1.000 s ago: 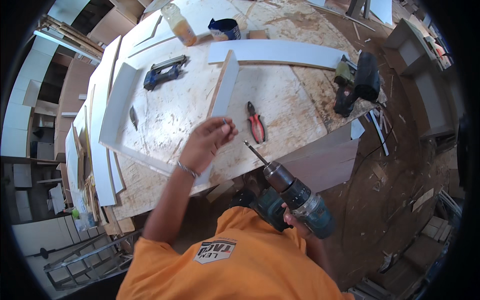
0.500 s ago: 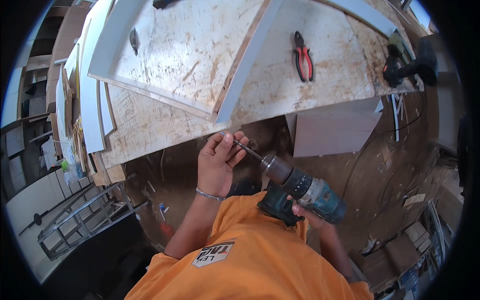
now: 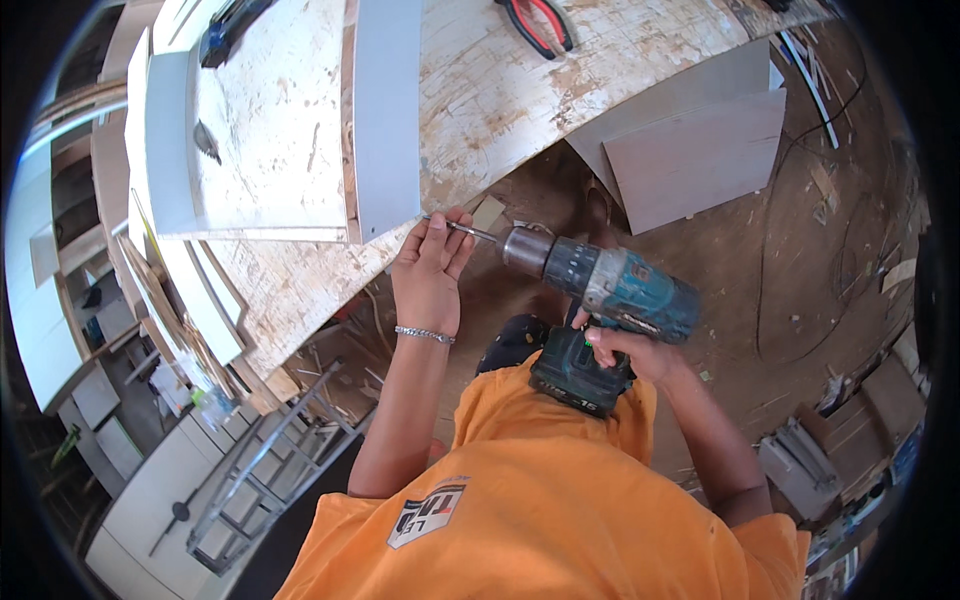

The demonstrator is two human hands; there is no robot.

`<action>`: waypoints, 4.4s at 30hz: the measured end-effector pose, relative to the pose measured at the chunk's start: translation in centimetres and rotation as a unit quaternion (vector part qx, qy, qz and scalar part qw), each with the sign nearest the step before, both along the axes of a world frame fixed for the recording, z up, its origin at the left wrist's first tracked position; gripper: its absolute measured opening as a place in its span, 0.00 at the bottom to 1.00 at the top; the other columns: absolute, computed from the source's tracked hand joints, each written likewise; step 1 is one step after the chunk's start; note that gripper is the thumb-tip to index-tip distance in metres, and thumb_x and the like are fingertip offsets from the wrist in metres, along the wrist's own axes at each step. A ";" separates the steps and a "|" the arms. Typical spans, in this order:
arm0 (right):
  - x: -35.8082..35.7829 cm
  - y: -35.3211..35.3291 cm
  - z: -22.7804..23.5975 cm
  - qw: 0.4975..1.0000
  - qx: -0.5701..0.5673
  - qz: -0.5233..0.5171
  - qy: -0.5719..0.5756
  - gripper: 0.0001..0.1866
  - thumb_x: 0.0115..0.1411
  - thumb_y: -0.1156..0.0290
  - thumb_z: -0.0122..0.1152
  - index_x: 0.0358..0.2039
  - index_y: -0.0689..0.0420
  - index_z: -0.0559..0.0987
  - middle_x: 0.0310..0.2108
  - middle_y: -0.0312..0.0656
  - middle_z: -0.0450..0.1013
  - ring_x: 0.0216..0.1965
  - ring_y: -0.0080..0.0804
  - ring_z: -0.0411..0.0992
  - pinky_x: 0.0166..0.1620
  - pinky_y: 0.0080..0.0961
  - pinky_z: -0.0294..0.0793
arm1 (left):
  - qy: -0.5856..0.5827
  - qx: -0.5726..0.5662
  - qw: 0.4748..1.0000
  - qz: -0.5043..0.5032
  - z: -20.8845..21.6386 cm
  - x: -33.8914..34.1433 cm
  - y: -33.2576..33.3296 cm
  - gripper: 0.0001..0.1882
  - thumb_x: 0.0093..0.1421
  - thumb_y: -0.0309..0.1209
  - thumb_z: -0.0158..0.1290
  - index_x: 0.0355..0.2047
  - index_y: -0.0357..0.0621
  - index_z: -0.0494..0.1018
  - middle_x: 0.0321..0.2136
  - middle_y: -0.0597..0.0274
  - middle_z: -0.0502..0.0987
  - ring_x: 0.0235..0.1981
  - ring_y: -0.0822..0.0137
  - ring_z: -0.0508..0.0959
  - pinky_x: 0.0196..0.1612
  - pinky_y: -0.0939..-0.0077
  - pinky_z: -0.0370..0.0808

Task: The person joins white wooden boards together on a workbench using a pneumatic nail gun and a cordless drill.

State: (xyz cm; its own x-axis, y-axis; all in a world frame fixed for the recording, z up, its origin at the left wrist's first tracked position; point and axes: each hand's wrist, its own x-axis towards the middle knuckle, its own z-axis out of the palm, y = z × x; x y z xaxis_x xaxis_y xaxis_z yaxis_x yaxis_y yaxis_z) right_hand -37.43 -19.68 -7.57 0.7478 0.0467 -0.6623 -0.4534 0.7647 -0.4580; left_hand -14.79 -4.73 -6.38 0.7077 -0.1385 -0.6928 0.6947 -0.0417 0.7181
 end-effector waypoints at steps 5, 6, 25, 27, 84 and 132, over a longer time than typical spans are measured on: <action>1.3 -0.5 -1.3 1.000 0.023 -0.012 -0.006 0.08 0.60 0.75 0.65 0.40 0.60 0.80 0.25 0.32 0.73 0.19 0.17 0.65 0.27 0.19 0.65 | -0.009 0.019 1.000 0.015 -2.0 1.0 0.6 0.13 0.70 0.33 0.56 0.48 0.37 0.71 0.49 0.53 0.80 0.51 0.63 0.81 0.54 0.71 0.80; 1.5 -0.6 -1.5 1.000 0.025 -0.014 -0.005 0.08 0.60 0.74 0.65 0.39 0.60 0.80 0.24 0.33 0.73 0.19 0.17 0.65 0.27 0.19 0.65 | -0.014 0.017 1.000 0.015 -2.2 1.1 0.6 0.13 0.70 0.33 0.56 0.48 0.38 0.71 0.49 0.53 0.79 0.51 0.63 0.81 0.54 0.71 0.80; 2.4 -2.0 -2.8 0.997 0.080 0.000 0.002 0.11 0.60 0.70 0.66 0.40 0.61 0.79 0.17 0.32 0.66 0.19 0.20 0.63 0.26 0.21 0.63 | -0.289 0.363 0.782 -0.415 8.1 3.5 4.5 0.25 0.58 0.35 0.68 0.50 0.34 0.72 0.50 0.50 0.79 0.53 0.58 0.79 0.54 0.67 0.76; 2.4 -2.2 -2.9 0.996 0.090 -0.005 -0.003 0.11 0.60 0.71 0.66 0.40 0.62 0.78 0.17 0.32 0.65 0.19 0.20 0.63 0.26 0.20 0.64 | -0.581 0.415 0.533 -0.454 10.7 6.7 4.8 0.27 0.52 0.34 0.71 0.49 0.38 0.75 0.51 0.48 0.78 0.57 0.53 0.77 0.59 0.58 0.72; -26.1 5.1 -8.3 0.911 -0.263 -0.182 0.260 0.25 0.62 0.61 0.66 0.57 0.56 0.75 0.34 0.41 0.76 0.35 0.33 0.75 0.41 0.34 0.75 | -0.227 0.140 0.709 -0.653 -22.9 -11.7 2.2 0.12 0.63 0.31 0.60 0.45 0.41 0.80 0.39 0.52 0.83 0.39 0.56 0.84 0.44 0.67 0.79; -11.9 2.9 2.1 0.992 0.055 -0.109 -0.009 0.29 0.58 0.64 0.70 0.54 0.66 0.70 0.18 0.35 0.67 0.18 0.25 0.67 0.25 0.25 0.68 | -0.010 -0.146 0.987 -0.073 1.5 -7.6 -1.8 0.10 0.71 0.36 0.55 0.46 0.45 0.70 0.45 0.55 0.82 0.46 0.62 0.84 0.45 0.73 0.81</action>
State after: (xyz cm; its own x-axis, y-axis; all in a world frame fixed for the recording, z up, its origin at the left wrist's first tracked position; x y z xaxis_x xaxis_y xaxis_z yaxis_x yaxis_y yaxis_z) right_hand -49.32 -16.75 -5.47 0.7601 -0.0470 -0.6481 -0.2634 0.8895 -0.3734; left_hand -22.43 -6.55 -4.83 0.6786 -0.4310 -0.5947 0.6824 0.0707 0.7275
